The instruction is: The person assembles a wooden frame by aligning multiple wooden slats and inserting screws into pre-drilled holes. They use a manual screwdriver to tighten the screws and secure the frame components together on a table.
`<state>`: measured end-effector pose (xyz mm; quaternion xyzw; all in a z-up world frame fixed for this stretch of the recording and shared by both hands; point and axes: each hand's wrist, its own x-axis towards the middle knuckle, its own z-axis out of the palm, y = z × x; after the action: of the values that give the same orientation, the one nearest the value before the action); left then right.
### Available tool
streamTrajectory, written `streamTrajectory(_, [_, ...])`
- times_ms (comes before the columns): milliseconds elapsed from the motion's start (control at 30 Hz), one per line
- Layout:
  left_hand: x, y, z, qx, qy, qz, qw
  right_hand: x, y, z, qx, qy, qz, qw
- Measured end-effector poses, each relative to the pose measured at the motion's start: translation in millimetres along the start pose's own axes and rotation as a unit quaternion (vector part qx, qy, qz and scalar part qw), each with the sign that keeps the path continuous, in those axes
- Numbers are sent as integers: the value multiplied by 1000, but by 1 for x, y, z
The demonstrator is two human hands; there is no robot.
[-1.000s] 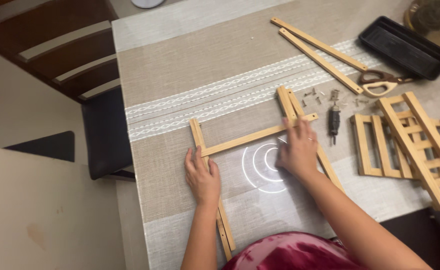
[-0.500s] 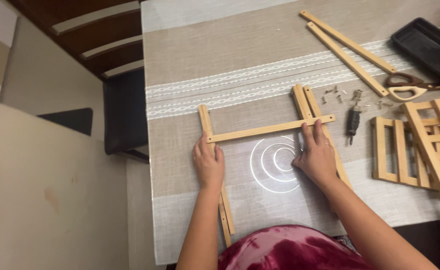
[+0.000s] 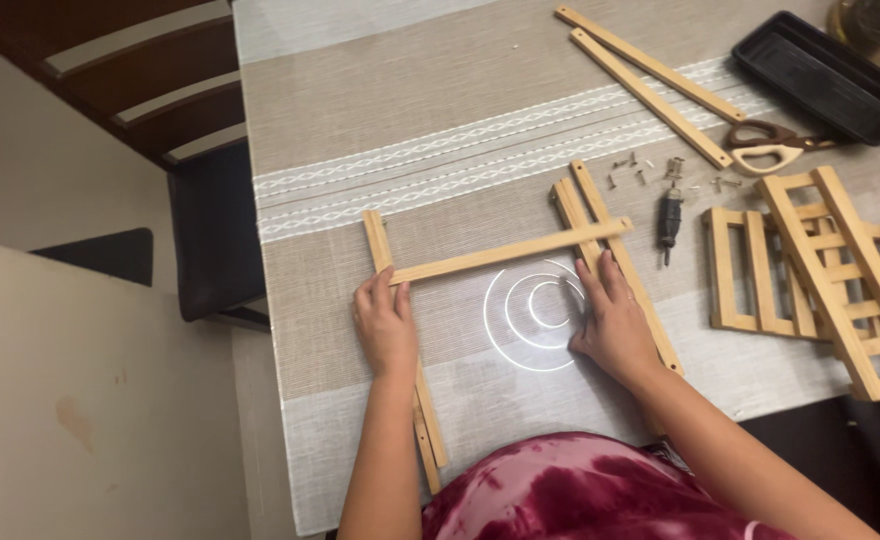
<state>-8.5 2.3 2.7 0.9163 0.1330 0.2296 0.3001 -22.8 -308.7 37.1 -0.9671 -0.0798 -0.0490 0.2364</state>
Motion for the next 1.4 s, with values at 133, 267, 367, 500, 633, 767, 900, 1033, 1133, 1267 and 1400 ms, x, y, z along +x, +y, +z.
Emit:
streamTrajectory(133, [-1,-7,2,-6,8,14,1000,-7,11,-5,2,-15,27,1000])
streamTrajectory(267, [0,-8,4,-24,13,14,1000,1,28,-7,-13,12,42,999])
streamTrajectory(367, [-2,-6,2,-11,-11,3,1000,8,39,-7,-32,20,31,999])
streamTrajectory(500, [2,-6,-1,-4,-21,3,1000,30,49,-6,-29,21,14,999])
streamTrajectory(633, [1,-8,1,7,-18,22,1000,38,60,-6,0,-4,36,999])
streamTrajectory(767, [2,-10,2,11,-18,25,999,49,65,1,6,68,27,997])
streamTrajectory(900, [1,-9,0,4,-23,19,1000,81,67,7,-26,122,15,992])
streamTrajectory(1033, [0,-6,0,-5,-27,14,1000,123,70,-1,-65,76,-9,995])
streamTrajectory(1133, [0,-6,-1,-3,-23,15,1000,141,72,-12,-87,6,12,996])
streamTrajectory(1267, [0,-8,0,0,-25,9,1000,133,69,-24,-42,-14,48,998])
streamTrajectory(1400, [0,-8,-1,8,-46,-2,999,119,61,-33,18,-47,107,993])
